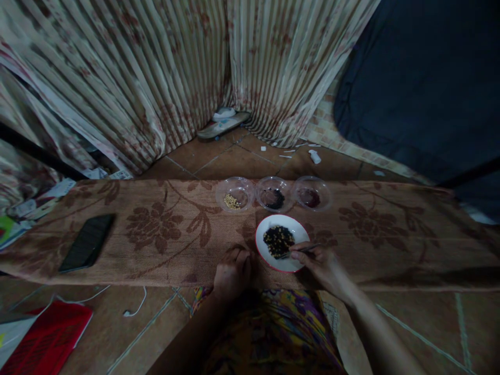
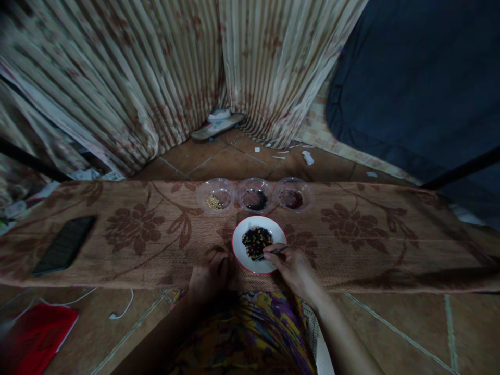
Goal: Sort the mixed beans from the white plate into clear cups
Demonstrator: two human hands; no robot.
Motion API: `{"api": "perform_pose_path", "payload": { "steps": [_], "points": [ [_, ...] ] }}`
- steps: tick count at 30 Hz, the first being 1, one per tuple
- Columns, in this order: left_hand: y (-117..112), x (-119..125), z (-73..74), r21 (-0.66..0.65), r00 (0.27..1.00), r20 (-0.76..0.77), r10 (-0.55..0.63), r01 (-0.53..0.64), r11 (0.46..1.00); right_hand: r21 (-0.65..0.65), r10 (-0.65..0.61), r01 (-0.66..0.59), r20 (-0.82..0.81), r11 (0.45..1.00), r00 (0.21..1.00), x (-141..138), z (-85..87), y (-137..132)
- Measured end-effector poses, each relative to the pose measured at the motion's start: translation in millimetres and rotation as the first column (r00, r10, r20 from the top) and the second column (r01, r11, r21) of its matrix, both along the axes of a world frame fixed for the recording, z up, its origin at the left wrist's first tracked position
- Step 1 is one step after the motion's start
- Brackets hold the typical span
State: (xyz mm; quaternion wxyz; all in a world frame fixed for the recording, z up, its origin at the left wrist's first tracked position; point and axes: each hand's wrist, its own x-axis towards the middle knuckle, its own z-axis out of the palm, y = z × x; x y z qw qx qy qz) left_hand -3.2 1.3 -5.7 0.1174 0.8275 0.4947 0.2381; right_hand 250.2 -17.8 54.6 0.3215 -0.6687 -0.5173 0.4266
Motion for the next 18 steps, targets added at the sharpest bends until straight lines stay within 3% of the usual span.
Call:
{"api": "perform_pose_path", "payload": {
  "steps": [8, 18],
  "points": [
    [-0.2, -0.2, -0.2, 0.004, 1.0, -0.001, -0.004, 0.004, 1.0, 0.039, -0.013, 0.013, -0.01, 0.999, 1.0, -2.1, 1.3, 1.4],
    [-0.6, 0.6, 1.3, 0.023, 1.0, -0.004, 0.013, -0.013, 1.0, -0.001, 0.005, -0.005, -0.002, 1.0, 1.0, 0.3, -4.4, 2.6]
  ]
}}
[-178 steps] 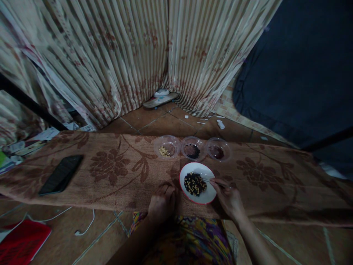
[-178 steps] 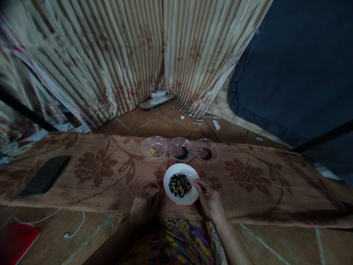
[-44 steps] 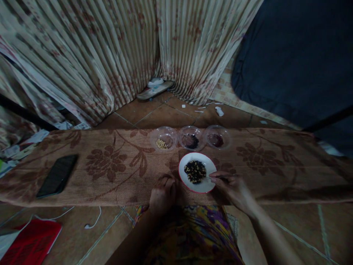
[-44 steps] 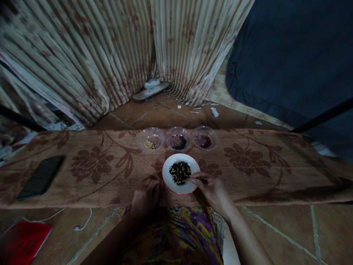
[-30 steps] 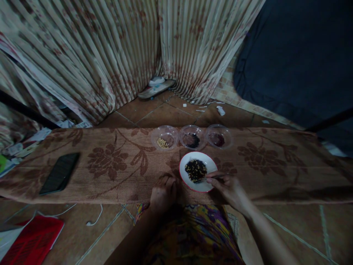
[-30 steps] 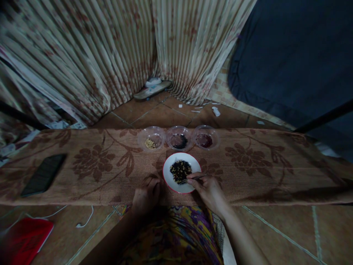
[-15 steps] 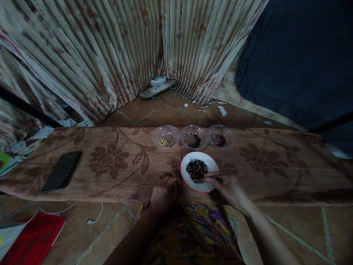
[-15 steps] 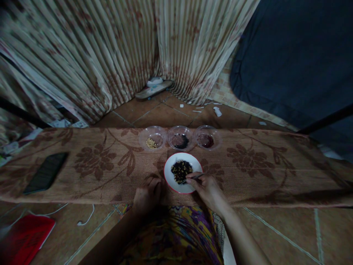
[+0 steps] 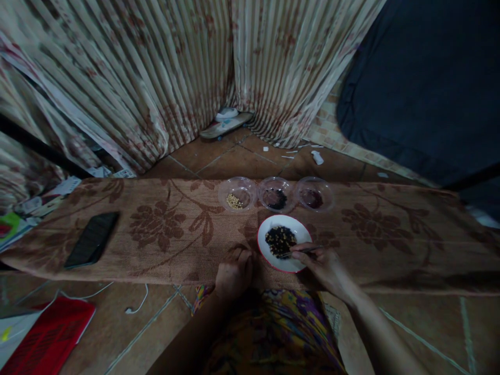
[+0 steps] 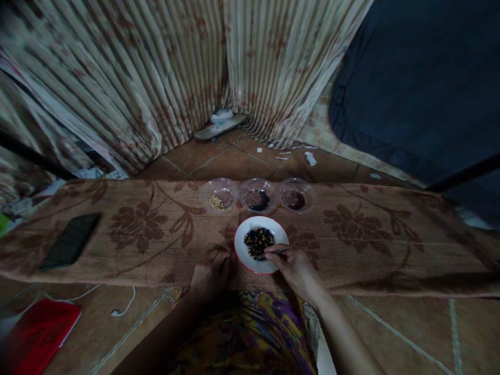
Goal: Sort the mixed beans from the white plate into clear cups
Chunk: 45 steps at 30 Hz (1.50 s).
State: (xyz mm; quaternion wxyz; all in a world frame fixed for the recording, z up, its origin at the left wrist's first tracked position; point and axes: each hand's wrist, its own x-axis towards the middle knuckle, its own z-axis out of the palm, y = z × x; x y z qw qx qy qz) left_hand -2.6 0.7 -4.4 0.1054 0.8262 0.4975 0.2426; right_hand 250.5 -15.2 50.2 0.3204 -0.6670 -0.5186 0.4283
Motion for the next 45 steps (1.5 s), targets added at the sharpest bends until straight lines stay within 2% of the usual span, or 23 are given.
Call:
{"api": "perform_pose_path", "payload": {
  "steps": [9, 14, 20, 26, 30, 38, 41, 45],
  "points": [
    [0.3, -0.2, -0.7, 0.004, 1.0, 0.004, -0.005, 0.005, 1.0, 0.026, -0.001, 0.001, -0.006, 1.0, 1.0, 0.3, -0.9, -1.8],
    [0.1, 0.3, 0.3, -0.001, 1.0, 0.007, -0.004, 0.004, 1.0, 0.086, -0.036, 0.038, -0.013, 0.996, 0.999, 0.6, 6.0, -3.3],
    [0.8, 0.1, 3.7, 0.01, 1.0, 0.01, -0.008, 0.008, 1.0, 0.105, -0.166, 0.185, -0.168, 0.977, 0.972, 5.1, 18.8, -0.9],
    [1.6, -0.5, 0.5, 0.031, 0.999, 0.036, -0.022, 0.021, 0.999, 0.121, -0.323, 0.39, -0.371, 0.913, 0.871, 8.9, 27.3, 17.9],
    [0.8, -1.1, -2.5, 0.026, 0.999, 0.04, -0.013, 0.012, 1.0, 0.21, -0.339, 0.49, -0.499, 0.846, 0.798, 7.2, 30.8, 43.3],
    [1.3, -2.1, -4.0, 0.055, 0.999, 0.03, -0.022, 0.021, 0.998, 0.254, -0.408, 0.606, -0.543, 0.754, 0.734, -4.5, 25.0, 105.1],
    [1.2, -1.5, -3.9, 0.055, 0.999, 0.031, -0.024, 0.023, 0.998, 0.283, -0.404, 0.619, -0.551, 0.732, 0.73, -6.5, 22.8, 109.6],
    [1.2, -0.8, -3.4, 0.046, 0.999, 0.038, -0.014, 0.012, 0.999, 0.3, -0.405, 0.63, -0.556, 0.716, 0.726, -1.6, 24.1, 94.2]
  ]
}}
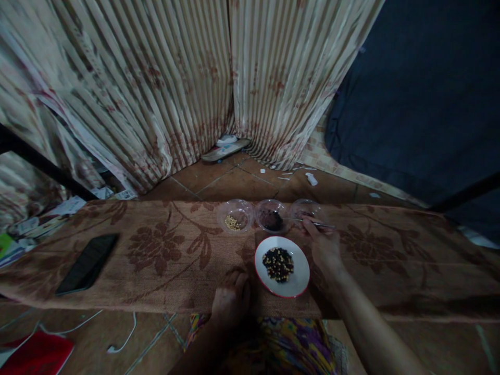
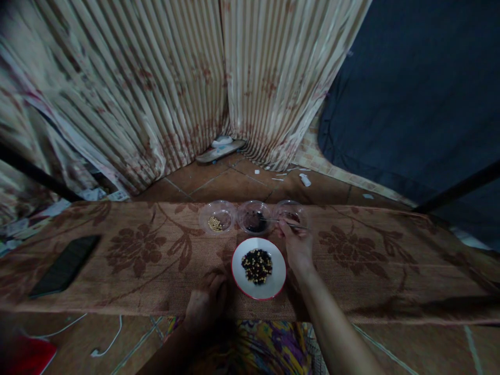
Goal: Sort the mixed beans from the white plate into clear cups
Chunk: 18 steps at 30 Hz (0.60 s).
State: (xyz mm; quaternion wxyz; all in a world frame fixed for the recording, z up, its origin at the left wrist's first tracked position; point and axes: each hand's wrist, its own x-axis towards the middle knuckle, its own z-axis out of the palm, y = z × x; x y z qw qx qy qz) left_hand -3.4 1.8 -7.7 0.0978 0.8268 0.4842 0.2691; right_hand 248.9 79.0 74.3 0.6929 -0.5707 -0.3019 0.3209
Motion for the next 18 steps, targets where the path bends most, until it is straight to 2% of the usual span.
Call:
{"api": "perform_pose_path", "payload": {
  "steps": [4, 7, 10, 13, 16, 18],
  "points": [
    [0.1, -0.3, 0.8, -0.005, 1.0, 0.006, -0.019, 0.019, 1.0, -0.038, 0.033, -0.033, 0.008, 0.999, 0.999, 10.0, 3.2, -29.2],
    [0.3, -0.1, 1.2, -0.013, 1.0, -0.004, -0.013, 0.013, 1.0, -0.164, 0.128, -0.115, 0.074, 0.98, 0.989, 16.2, 4.8, -54.8],
    [0.2, 0.7, 1.7, -0.028, 1.0, -0.011, -0.002, 0.002, 1.0, -0.333, 0.308, -0.255, 0.116, 0.908, 0.944, 18.8, 3.9, -78.4],
    [0.1, 1.4, 3.0, -0.045, 1.0, -0.007, -0.001, 0.0, 0.999, -0.429, 0.457, -0.37, 0.117, 0.824, 0.882, 17.4, 0.7, -94.6],
    [0.1, 1.2, 4.4, -0.058, 1.0, -0.02, -0.004, 0.003, 0.998, -0.486, 0.555, -0.42, 0.172, 0.766, 0.814, 14.4, -2.6, -101.4],
    [0.2, 0.9, 4.9, -0.065, 0.999, -0.033, -0.012, 0.01, 0.998, -0.506, 0.588, -0.432, 0.199, 0.747, 0.784, 12.8, -4.3, -102.4]
  ]
}}
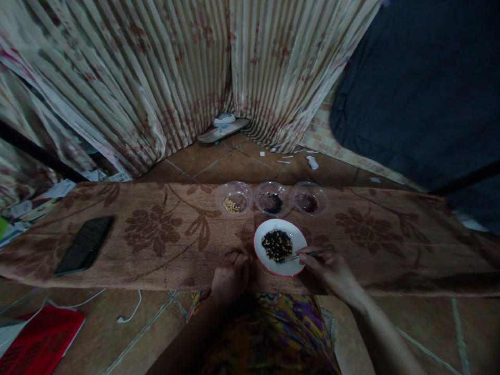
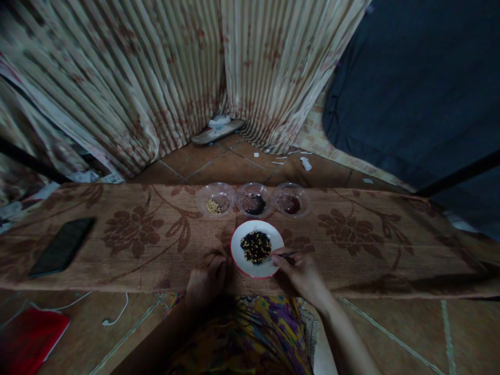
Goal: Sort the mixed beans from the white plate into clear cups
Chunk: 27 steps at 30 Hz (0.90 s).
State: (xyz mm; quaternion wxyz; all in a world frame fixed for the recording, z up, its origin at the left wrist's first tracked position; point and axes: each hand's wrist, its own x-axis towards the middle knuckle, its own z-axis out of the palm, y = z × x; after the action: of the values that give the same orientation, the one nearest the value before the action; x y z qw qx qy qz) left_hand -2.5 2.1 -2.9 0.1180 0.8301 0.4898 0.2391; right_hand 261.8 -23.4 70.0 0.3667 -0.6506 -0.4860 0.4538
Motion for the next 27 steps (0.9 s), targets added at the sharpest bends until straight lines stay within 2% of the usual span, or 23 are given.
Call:
{"api": "perform_pose_path", "payload": {
  "steps": [9, 20, 27],
  "points": [
    [0.0, -0.3, -1.3, 0.019, 1.0, -0.003, 0.004, -0.004, 1.0, 0.007, 0.0, -0.001, 0.056, 1.0, 0.998, 0.7, -4.1, 1.2],
    [-0.6, -0.7, -4.4, 0.03, 1.0, -0.001, 0.012, -0.012, 0.999, 0.006, -0.028, 0.028, 0.041, 1.0, 0.999, -1.1, -14.4, 1.6],
    [-0.5, -1.4, -3.1, 0.001, 1.0, -0.016, 0.001, -0.001, 1.0, 0.012, -0.039, 0.038, 0.044, 0.999, 0.998, -3.4, -9.5, 1.4]
  ]
}}
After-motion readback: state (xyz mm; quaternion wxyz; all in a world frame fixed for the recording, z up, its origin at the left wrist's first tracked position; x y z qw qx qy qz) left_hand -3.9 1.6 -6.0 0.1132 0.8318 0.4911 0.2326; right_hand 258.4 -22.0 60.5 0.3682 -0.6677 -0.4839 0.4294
